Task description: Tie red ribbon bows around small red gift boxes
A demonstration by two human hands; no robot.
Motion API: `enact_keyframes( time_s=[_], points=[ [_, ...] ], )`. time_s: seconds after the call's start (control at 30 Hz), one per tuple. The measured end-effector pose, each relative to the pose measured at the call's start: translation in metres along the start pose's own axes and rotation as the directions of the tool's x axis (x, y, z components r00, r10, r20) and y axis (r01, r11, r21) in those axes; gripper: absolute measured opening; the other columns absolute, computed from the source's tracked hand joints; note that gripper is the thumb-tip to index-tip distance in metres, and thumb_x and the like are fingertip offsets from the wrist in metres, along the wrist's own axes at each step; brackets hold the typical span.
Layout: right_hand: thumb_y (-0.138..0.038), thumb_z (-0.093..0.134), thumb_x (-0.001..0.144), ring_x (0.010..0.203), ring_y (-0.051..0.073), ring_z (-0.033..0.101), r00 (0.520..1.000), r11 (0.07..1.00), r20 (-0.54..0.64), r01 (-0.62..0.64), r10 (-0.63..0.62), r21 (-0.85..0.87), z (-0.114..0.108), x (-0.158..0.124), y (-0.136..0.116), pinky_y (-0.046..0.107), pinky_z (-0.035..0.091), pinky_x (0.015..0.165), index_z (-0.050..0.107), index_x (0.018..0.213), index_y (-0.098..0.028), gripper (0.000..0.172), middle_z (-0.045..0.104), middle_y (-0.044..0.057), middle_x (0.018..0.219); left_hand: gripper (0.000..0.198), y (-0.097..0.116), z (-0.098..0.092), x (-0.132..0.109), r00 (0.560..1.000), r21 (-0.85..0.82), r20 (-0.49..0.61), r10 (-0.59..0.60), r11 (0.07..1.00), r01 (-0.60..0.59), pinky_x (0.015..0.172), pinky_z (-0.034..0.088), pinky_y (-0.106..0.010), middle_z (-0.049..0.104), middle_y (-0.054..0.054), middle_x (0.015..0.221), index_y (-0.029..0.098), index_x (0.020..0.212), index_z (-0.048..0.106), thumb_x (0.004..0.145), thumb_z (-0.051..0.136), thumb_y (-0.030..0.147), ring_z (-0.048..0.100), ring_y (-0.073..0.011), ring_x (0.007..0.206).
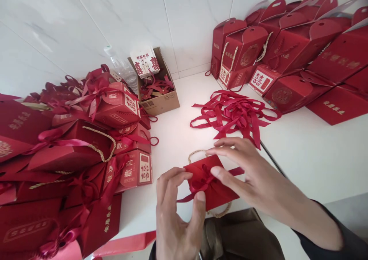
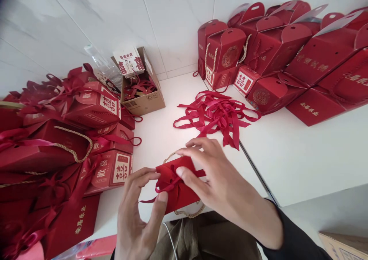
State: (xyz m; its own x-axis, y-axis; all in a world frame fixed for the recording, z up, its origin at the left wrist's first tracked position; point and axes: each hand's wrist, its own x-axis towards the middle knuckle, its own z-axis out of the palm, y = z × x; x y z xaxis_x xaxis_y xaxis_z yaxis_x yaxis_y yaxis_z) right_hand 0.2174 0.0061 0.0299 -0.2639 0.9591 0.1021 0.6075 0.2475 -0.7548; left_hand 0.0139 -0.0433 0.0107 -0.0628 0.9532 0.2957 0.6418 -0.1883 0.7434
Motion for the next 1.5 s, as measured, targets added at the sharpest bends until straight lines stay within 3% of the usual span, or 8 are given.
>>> enact_keyframes(
  time_s=[0.13,0.3,0.43,0.5,0.8,1.07,1.3,1.5],
  points=[
    [-0.033,0.058,0.103,0.128,0.025,0.058,0.994,0.996,0.068,0.078,-0.081,0.053,0.003,0.01,-0.009,0.042,0.052,0.105,0.071,0.103,-0.029,0.014,0.064,0.007,0.125,0.008,-0.004,0.001,0.006,0.996,0.053,0.031,0.08,0.995,-0.081,0.082,0.052,-0.027,0.064,-0.002,0.107,0.026,0.097,0.065,0.095,0.064,0.019,0.065,-0.0171,0.1],
    [-0.04,0.06,0.101,0.089,0.018,0.065,0.961,0.939,0.256,-0.18,0.105,0.294,-0.008,0.006,-0.014,0.024,0.049,0.061,0.069,0.097,-0.03,0.014,0.07,0.002,0.106,0.01,-0.005,-0.001,0.008,0.995,0.025,0.062,0.084,0.996,-0.086,0.075,0.05,-0.023,0.064,0.001,0.095,0.026,0.095,0.065,0.095,0.064,0.016,0.063,-0.0146,0.09],
    [-0.044,0.061,0.099,0.055,0.013,0.035,0.895,0.854,0.403,-0.353,0.189,0.382,-0.01,0.003,-0.012,0.025,0.029,0.048,0.069,0.096,-0.028,0.018,0.042,-0.007,0.061,0.011,-0.001,-0.001,0.007,0.995,-0.028,0.091,0.043,0.999,-0.041,0.073,0.048,-0.024,0.066,0.003,0.09,0.027,0.095,0.065,0.097,0.062,0.017,0.061,-0.0151,0.086],
    [-0.044,0.061,0.099,0.055,0.013,0.033,0.887,0.818,0.416,-0.387,0.203,0.426,-0.009,0.003,-0.009,0.025,0.028,0.05,0.066,0.093,-0.027,0.019,0.036,-0.008,0.061,0.011,0.0,0.001,0.006,0.997,-0.06,0.076,-0.009,0.998,0.013,0.074,0.046,-0.026,0.065,0.003,0.089,0.027,0.092,0.064,0.098,0.06,0.019,0.06,-0.0159,0.086],
    [-0.046,0.055,0.103,0.067,0.014,0.048,0.895,0.8,0.364,-0.409,0.258,0.439,-0.004,0.005,-0.002,0.024,0.04,0.06,0.06,0.094,-0.027,0.021,0.056,-0.003,0.077,0.014,0.0,0.002,0.001,0.992,-0.078,0.087,-0.096,0.992,0.102,0.075,0.041,-0.031,0.061,0.001,0.085,0.026,0.086,0.062,0.098,0.057,0.023,0.055,-0.0191,0.083],
    [-0.062,0.06,0.096,0.068,0.017,0.062,0.936,0.92,0.069,-0.353,0.346,0.173,-0.017,-0.018,0.014,0.023,0.046,0.05,0.057,0.124,-0.036,0.039,0.052,-0.004,0.074,0.016,0.009,-0.005,-0.01,0.93,-0.2,0.044,-0.365,0.909,0.366,0.081,0.042,-0.031,0.059,0.0,0.096,0.032,0.11,0.06,0.1,0.053,0.043,0.052,-0.022,0.095],
    [-0.052,0.061,0.097,0.067,0.015,0.063,0.919,0.93,0.2,-0.361,0.34,0.076,-0.02,-0.026,0.015,0.021,0.048,0.052,0.067,0.109,-0.032,0.024,0.07,-0.001,0.083,0.017,0.005,-0.007,-0.005,0.968,-0.193,0.083,-0.236,0.949,0.248,0.076,0.041,-0.031,0.059,0.0,0.084,0.025,0.083,0.06,0.097,0.063,0.034,0.055,-0.019,0.082],
    [-0.058,0.058,0.099,0.088,0.021,0.067,0.946,0.939,0.091,-0.32,0.31,0.126,-0.021,-0.019,0.008,0.028,0.055,0.067,0.068,0.12,-0.032,0.035,0.072,0.004,0.101,0.02,0.004,-0.004,-0.012,0.948,-0.211,-0.017,-0.319,0.927,0.308,0.085,0.045,-0.035,0.063,-0.004,0.097,0.026,0.106,0.062,0.097,0.061,0.044,0.058,-0.0236,0.097]
  ],
)
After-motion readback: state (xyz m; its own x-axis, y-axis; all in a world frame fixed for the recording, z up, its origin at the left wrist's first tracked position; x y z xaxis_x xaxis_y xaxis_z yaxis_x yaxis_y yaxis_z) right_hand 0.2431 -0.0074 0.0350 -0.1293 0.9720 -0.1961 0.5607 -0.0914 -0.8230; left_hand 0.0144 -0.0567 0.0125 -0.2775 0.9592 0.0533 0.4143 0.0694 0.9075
